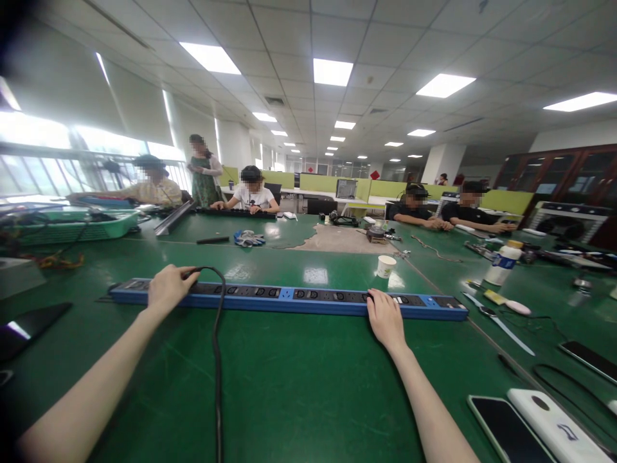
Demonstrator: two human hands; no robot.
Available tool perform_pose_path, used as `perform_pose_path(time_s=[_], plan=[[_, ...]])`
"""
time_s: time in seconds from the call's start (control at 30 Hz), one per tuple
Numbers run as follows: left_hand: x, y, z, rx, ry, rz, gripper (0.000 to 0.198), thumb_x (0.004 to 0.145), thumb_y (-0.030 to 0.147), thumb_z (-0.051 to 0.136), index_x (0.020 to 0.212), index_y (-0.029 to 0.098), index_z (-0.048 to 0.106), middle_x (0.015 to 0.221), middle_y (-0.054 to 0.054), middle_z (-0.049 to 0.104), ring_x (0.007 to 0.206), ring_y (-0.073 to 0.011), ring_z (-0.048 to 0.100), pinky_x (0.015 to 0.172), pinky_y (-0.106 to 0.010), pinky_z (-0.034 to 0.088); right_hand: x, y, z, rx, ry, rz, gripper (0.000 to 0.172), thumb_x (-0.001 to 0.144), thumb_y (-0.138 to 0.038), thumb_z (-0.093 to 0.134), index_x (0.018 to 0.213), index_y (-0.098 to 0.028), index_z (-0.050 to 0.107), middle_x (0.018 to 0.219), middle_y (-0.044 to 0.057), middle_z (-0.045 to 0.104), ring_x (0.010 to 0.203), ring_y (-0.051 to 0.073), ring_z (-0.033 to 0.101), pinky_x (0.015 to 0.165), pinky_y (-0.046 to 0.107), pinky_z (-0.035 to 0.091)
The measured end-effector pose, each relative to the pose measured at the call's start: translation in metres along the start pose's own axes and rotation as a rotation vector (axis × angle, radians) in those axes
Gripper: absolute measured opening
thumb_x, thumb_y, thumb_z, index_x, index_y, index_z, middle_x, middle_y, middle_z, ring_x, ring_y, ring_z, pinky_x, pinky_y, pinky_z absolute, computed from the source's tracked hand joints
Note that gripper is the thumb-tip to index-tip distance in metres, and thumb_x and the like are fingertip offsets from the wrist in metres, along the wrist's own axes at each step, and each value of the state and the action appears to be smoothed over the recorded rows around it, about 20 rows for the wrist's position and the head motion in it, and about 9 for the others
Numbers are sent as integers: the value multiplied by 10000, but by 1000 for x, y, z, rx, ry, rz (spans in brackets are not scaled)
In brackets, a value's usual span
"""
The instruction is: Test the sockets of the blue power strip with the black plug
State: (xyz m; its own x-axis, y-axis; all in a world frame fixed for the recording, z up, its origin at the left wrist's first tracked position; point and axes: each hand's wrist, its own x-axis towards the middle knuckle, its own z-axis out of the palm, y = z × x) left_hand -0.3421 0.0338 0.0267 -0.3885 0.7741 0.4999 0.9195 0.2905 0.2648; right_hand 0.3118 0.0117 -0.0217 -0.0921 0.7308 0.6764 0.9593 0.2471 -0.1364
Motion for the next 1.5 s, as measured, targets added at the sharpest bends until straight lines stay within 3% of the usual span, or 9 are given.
perform_pose_path(time_s=[0.2,0.47,0.8,1.07,1.23,1.5], plan=[[-3,11,-5,19,-24,-39,517,920,587,562,1258,262,780,1169,-194,710,990,-360,666,826,-431,505,0,1,1,2,-4,-12,462,1071,-403,298,1355,-242,624,1384,92,663,1309,264,563,1102,456,400],[9,-9,-24,19,-185,-103,586,822,706,616,1190,291,805,1103,-188,754,991,-401,684,825,-473,519,0,1,2,12,3,-6,466,1074,-410,295,1351,-235,625,1378,96,665,1304,273,561,1100,457,391],[-10,13,-18,-11,-107,-101,503,914,598,553,1235,287,784,1131,-182,752,1018,-391,691,823,-466,518,-1,-1,2,-15,-3,7,469,1073,-397,290,1346,-223,630,1375,96,667,1297,268,561,1098,441,391],[-9,8,-27,-55,-122,-153,560,839,671,618,1166,259,809,1097,-185,765,989,-398,699,814,-457,519,-1,-2,1,3,9,16,466,1063,-398,302,1341,-233,637,1372,98,669,1299,274,560,1095,458,391],[-18,9,-20,-69,-82,-206,586,879,680,567,1253,278,770,1161,-192,739,1002,-393,679,834,-485,517,0,-2,1,-6,-4,14,468,1060,-393,297,1352,-236,627,1382,94,663,1300,271,555,1095,450,386],[-20,13,-12,-40,-3,-106,536,953,586,501,1220,210,775,1233,-201,683,1021,-362,650,847,-447,500,1,-1,1,9,1,12,456,1062,-400,305,1339,-239,628,1368,88,670,1283,266,565,1083,440,388]])
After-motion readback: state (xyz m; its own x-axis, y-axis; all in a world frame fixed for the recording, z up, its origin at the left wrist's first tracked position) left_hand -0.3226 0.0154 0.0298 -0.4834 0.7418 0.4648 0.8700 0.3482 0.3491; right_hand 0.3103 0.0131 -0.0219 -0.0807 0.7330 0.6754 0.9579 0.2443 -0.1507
